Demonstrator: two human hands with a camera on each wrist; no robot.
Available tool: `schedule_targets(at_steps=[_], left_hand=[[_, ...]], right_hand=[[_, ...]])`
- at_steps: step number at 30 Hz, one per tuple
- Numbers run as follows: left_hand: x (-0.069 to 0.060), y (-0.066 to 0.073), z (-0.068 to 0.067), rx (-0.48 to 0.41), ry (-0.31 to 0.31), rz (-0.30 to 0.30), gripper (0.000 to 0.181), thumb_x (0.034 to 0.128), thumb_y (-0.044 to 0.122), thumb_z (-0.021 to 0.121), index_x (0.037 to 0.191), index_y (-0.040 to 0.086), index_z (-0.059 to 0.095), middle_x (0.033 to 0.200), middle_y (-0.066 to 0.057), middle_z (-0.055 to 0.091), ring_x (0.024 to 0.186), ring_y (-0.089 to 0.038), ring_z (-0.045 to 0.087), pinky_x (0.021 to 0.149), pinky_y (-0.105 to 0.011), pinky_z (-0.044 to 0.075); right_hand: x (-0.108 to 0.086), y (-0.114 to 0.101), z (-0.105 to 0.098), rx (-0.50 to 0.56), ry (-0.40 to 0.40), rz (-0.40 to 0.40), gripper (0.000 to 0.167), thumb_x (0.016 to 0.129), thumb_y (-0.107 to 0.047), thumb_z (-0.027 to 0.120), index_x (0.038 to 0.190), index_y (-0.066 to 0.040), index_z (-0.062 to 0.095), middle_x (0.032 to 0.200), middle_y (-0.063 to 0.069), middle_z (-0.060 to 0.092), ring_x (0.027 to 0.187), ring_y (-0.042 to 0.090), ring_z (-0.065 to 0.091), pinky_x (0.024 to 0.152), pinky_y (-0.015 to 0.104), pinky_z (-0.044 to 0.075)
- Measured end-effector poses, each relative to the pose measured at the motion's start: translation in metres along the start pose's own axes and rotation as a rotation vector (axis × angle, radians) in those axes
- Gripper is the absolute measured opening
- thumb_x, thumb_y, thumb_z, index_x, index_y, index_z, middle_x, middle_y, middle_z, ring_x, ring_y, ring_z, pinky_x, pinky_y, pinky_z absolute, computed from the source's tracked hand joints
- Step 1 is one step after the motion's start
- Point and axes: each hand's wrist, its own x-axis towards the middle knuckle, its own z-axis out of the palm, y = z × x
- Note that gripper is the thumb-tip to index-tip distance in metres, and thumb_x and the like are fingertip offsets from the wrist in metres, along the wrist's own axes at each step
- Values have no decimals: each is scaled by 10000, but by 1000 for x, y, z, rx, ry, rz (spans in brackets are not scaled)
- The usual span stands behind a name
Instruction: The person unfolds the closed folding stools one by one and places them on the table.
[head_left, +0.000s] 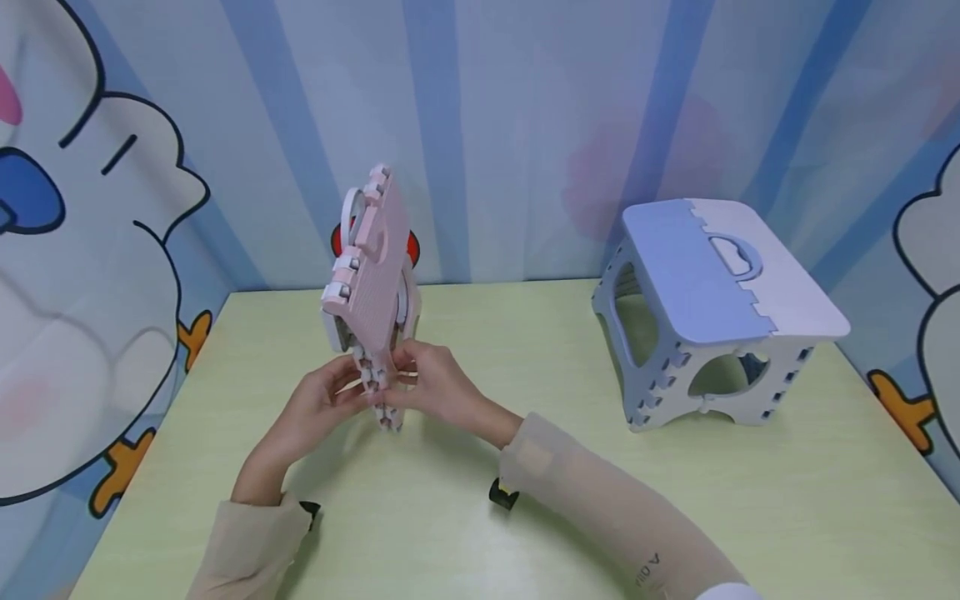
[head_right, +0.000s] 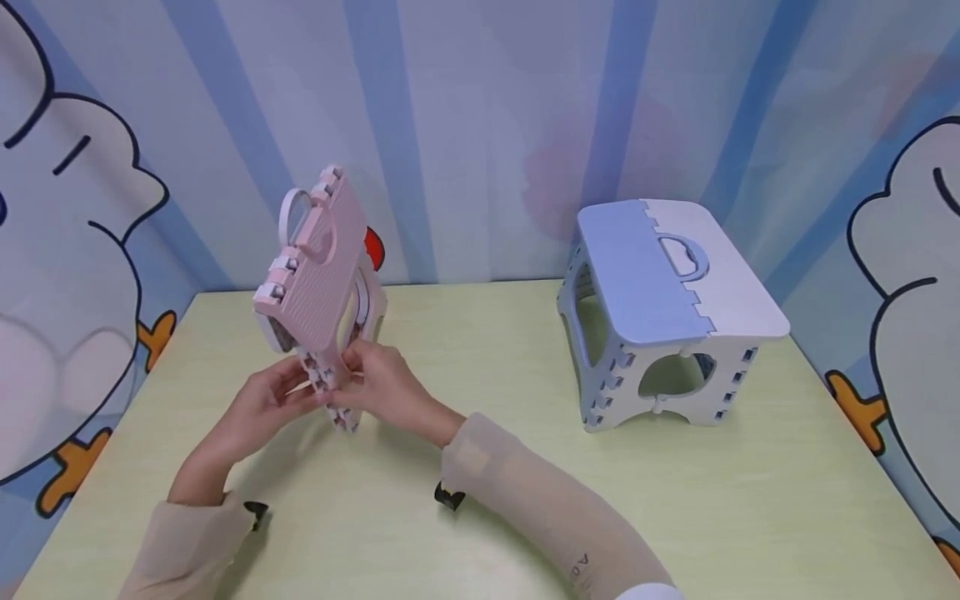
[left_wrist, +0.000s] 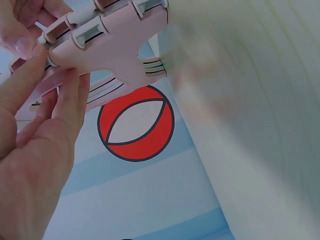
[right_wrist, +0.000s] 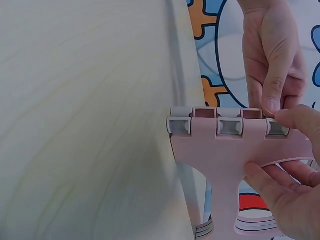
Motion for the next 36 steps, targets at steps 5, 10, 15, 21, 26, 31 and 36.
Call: schedule_targets(at_steps=[5,10,15,21,26,31,36], left_hand=[[0,-3,0,22,-4,36,574,953,33,665,1462,-35,410,1461,-208,468,1367,-392,421,1036,-373,428],[0,-4,-1,17,-5,36,570,950,36,668,1456,-33,415,1458,-197,471,1370,-382,421,1032,-351,429],[0,-3,-1,29,-10,16,596,952,64,673,1479,3,401,1479,-173,456,1376,-371,415,1033,-350,430],[0,-3,-1,29,-17,23,591,960,57,661,1482,-5,392,1483,-180,451,1381,-374,406,1045,-371,418],[-1,-2,-2,25,-21,34,579,961,56,657,1476,-9,401,1483,-181,452,1380,-371,410,1047,-368,417],[-2,-3,-3,26,-21,44,583,955,55,664,1473,-10,405,1478,-181,459,1375,-372,417,1047,-381,419],[-2,-4,-4,25,-21,52,585,950,56,672,1470,-5,411,1471,-179,466,1376,-378,412,1048,-404,414]], right_hand=[[-1,0,1,-6,5,-11,319,837,-68,810,1081,3,616,1030,74,673,999,149,649,878,291,556],[-1,-1,1,-46,7,-31,321,838,-77,811,1073,6,609,1017,79,673,998,154,651,865,247,551],[0,-2,2,-62,17,-25,334,821,-96,830,1050,1,607,995,68,671,974,139,653,852,222,547],[0,-4,1,-71,18,-20,333,811,-92,837,1032,1,605,975,66,671,974,143,657,853,220,546],[-1,-5,2,-107,27,-17,336,806,-107,844,1035,-2,620,979,63,688,990,151,671,843,221,549],[-1,-5,2,-117,32,-18,332,801,-96,845,1030,-1,624,970,67,692,959,149,668,846,285,567],[-1,-4,2,-80,33,2,318,796,-53,835,1022,-4,616,946,52,674,933,135,656,857,306,567]])
